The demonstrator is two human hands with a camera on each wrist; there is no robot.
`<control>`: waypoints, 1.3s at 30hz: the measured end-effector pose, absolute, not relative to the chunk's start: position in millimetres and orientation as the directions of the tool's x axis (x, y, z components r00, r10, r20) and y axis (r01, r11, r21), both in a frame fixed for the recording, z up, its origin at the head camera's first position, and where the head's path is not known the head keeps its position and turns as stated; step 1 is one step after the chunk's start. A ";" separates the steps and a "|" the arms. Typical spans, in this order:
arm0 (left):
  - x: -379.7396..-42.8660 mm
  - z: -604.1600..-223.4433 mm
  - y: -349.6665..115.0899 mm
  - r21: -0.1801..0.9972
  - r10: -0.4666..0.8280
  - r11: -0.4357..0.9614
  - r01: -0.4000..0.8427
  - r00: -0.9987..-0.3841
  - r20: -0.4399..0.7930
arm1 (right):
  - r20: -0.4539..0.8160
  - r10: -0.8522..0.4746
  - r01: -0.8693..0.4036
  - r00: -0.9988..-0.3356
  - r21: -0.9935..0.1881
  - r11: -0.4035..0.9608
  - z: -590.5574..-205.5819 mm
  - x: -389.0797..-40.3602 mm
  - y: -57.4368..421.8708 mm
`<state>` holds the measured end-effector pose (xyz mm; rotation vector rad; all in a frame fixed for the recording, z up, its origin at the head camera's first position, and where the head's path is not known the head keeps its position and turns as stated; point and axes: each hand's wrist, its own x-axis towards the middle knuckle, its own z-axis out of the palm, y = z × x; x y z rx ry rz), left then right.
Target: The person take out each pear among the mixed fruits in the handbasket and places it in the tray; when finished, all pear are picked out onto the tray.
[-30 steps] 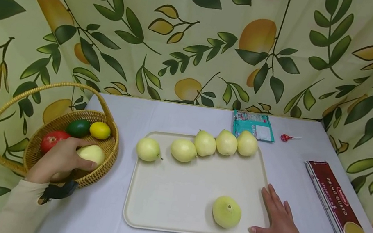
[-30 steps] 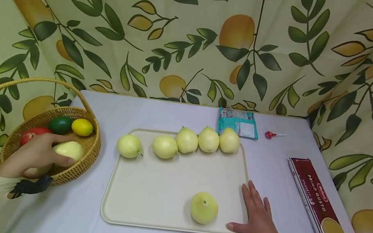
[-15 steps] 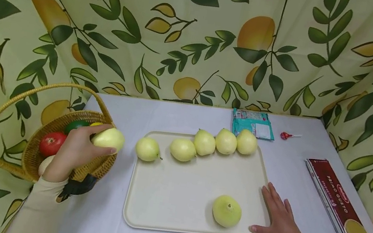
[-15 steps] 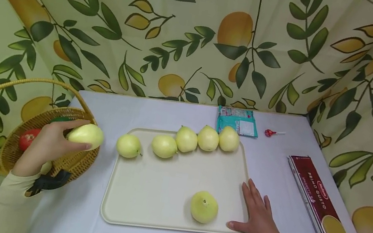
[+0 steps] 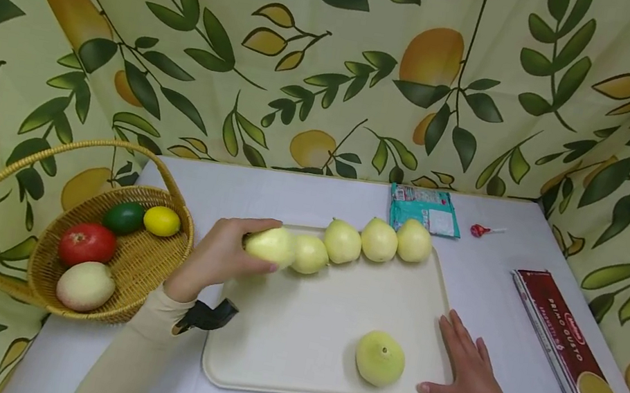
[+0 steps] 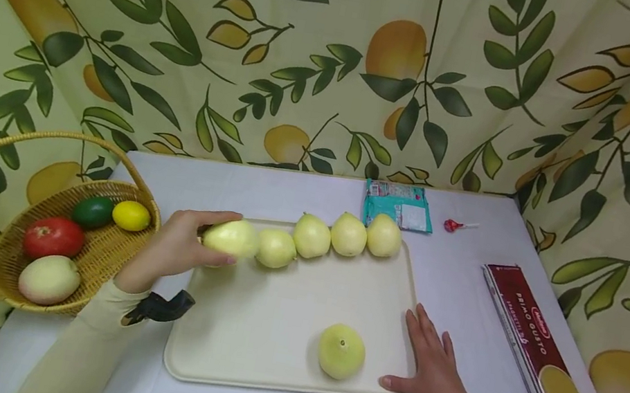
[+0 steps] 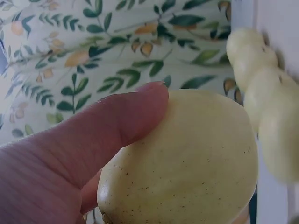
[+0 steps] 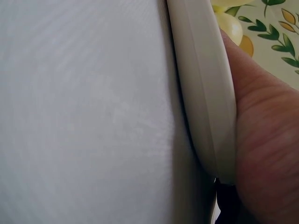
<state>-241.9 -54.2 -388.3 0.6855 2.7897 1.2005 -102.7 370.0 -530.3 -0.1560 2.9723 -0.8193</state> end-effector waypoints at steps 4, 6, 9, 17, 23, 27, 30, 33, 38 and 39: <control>-244.4 -394.3 -24.3 0.726 0.487 0.528 0.441 -0.857 0.166 | -0.018 -0.110 -0.086 -0.994 -0.509 0.857 -535.1 -101.2 368.5; -244.2 -397.2 -12.5 0.737 0.523 0.493 0.463 -0.835 0.175 | -0.029 -0.106 -0.077 -0.994 -0.510 0.857 -537.1 -100.8 367.9; -241.4 -400.8 1.1 0.750 0.557 0.468 0.467 -0.815 0.160 | -0.048 -0.096 -0.058 -0.994 -0.514 0.856 -538.3 -100.5 366.8; -231.4 -426.0 24.3 0.738 0.582 0.487 0.468 -0.804 0.126 | -0.081 -0.085 -0.032 -0.993 -0.512 0.858 -534.3 -102.4 367.5; -229.4 -456.8 37.3 0.746 0.607 0.476 0.466 -0.788 0.104 | -0.098 -0.071 -0.010 -0.993 -0.514 0.858 -532.9 -104.7 366.9; -231.8 -474.4 42.1 0.744 0.622 0.470 0.474 -0.777 0.103 | -0.102 -0.061 -0.001 -0.993 -0.508 0.862 -533.1 -104.6 366.2; -232.9 -483.4 42.8 0.768 0.607 0.462 0.443 -0.789 0.090 | -0.101 -0.066 -0.007 -0.993 -0.502 0.865 -533.3 -104.4 366.9; -233.0 -487.4 42.3 0.795 0.592 0.448 0.409 -0.802 0.079 | -0.095 -0.075 -0.018 -0.993 -0.497 0.868 -532.9 -104.7 368.6; -233.9 -487.9 41.6 0.801 0.610 0.436 0.411 -0.789 0.073 | -0.087 -0.080 -0.026 -0.993 -0.494 0.869 -532.7 -105.6 370.7; -234.0 -487.2 41.2 0.800 0.620 0.432 0.416 -0.782 0.072 | -0.088 -0.080 -0.026 -0.993 -0.495 0.869 -532.8 -105.6 370.8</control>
